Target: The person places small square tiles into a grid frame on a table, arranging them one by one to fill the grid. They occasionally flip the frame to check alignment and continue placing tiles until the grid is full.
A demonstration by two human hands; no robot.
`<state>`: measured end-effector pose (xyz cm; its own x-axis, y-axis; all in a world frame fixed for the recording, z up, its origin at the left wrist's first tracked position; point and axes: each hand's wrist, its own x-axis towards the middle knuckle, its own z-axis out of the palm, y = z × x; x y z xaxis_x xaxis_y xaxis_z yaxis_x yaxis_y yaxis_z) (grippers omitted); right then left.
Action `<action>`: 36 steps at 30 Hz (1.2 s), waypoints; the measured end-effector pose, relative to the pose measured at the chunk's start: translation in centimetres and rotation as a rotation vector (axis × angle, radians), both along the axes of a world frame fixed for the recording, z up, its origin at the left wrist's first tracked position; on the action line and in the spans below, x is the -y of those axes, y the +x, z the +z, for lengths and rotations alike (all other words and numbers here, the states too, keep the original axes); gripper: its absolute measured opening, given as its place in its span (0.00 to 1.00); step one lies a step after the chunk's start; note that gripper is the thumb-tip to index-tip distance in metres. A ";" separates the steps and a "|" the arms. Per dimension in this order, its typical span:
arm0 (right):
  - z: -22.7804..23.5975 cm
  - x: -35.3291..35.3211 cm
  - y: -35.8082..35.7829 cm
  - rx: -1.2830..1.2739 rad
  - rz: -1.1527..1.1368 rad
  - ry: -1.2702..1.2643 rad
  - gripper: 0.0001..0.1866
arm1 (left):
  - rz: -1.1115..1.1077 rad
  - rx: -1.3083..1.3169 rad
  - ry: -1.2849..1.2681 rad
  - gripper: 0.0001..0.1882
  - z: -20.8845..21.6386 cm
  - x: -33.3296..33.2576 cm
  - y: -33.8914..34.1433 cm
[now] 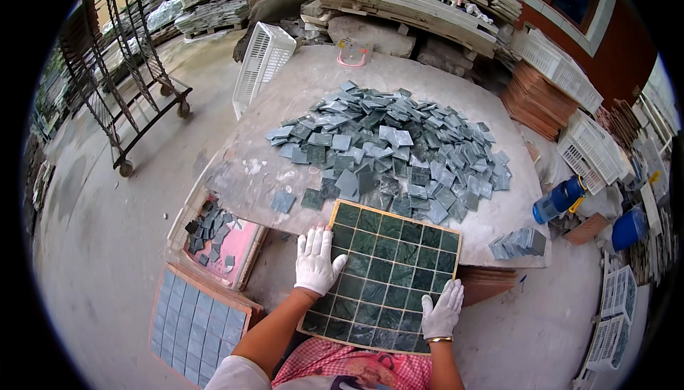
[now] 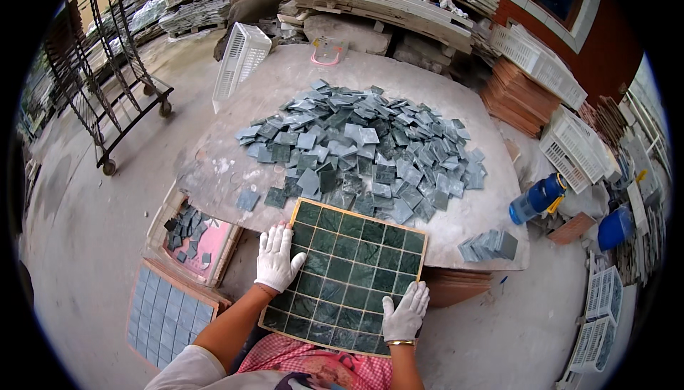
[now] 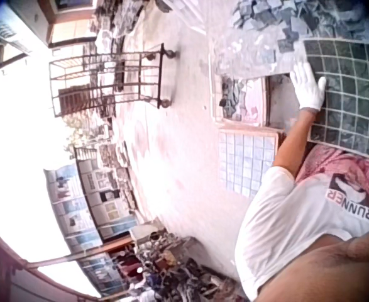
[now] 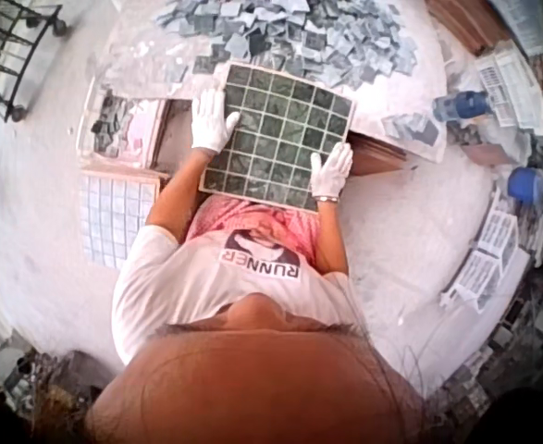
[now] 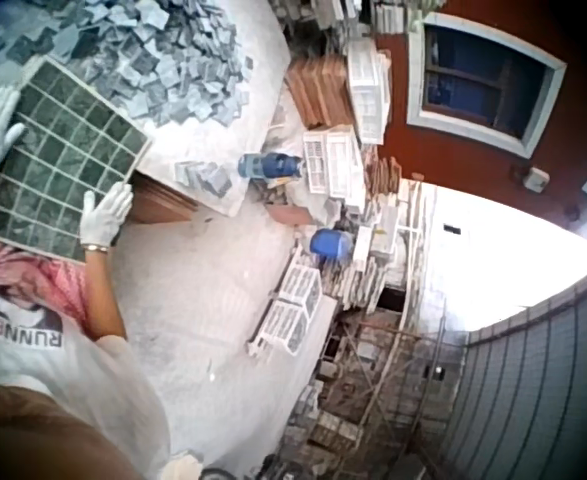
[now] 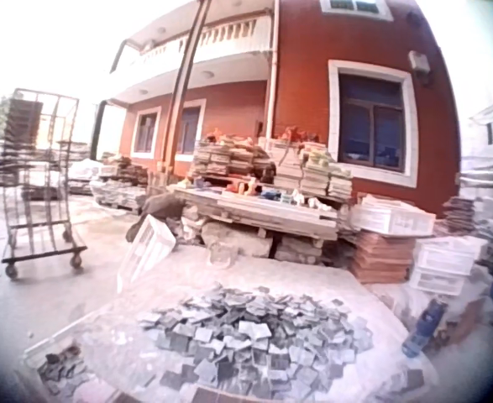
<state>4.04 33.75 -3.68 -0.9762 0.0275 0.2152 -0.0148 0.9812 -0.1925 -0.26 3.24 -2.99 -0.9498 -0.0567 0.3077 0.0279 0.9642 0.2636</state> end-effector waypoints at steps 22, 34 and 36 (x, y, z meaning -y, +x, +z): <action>2.6 -2.3 8.0 0.129 0.950 -0.490 0.10 | -0.208 0.198 -0.107 0.43 0.0 1.9 16.0; 0.5 -4.6 10.6 -0.087 -0.263 -0.966 0.10 | -0.883 0.132 0.081 0.39 1.3 -10.5 11.0; 1.4 -4.4 9.8 -0.129 -0.219 -0.985 0.10 | -1.032 0.148 0.133 0.40 0.1 -13.7 10.7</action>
